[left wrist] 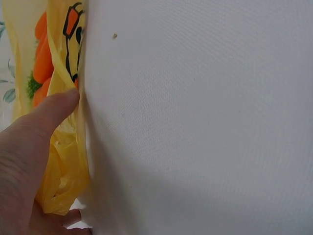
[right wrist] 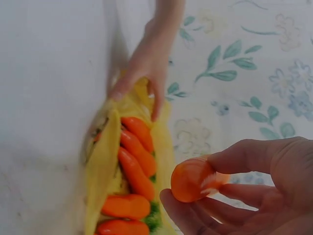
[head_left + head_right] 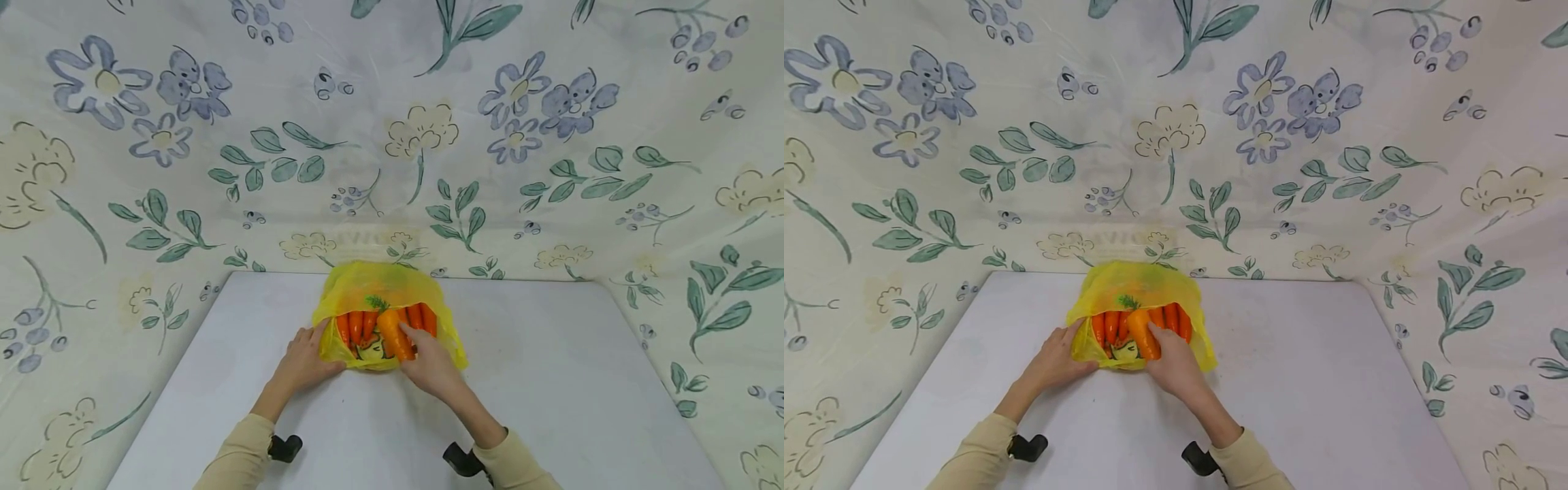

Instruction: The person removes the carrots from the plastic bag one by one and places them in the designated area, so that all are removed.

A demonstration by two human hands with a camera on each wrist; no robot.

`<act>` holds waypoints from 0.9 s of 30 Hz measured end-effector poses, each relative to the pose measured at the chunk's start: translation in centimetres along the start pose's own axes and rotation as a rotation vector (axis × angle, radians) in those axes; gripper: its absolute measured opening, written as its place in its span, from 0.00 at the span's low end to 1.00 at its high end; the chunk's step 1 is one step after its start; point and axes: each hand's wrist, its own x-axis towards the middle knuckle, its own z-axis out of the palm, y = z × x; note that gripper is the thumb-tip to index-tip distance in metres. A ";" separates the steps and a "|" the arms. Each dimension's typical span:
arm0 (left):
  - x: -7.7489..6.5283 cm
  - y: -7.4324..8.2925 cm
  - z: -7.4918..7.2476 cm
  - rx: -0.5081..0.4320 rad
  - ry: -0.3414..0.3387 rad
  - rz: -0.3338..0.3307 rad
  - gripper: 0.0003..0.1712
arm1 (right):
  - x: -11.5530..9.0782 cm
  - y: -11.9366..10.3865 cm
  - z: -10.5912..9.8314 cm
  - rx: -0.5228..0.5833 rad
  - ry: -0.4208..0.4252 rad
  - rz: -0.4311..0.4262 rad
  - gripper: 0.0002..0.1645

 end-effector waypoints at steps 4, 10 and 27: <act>0.0 -0.1 -0.1 0.005 0.006 0.007 0.56 | 0.0 -0.3 -1.4 0.031 0.054 0.001 0.41; -0.1 -0.3 0.0 -0.002 -0.003 0.008 0.56 | 0.0 0.4 -3.3 0.053 0.144 0.036 0.42; -0.1 -0.2 0.0 -0.001 -0.018 -0.016 0.56 | -1.2 5.0 -8.2 0.027 0.252 0.173 0.40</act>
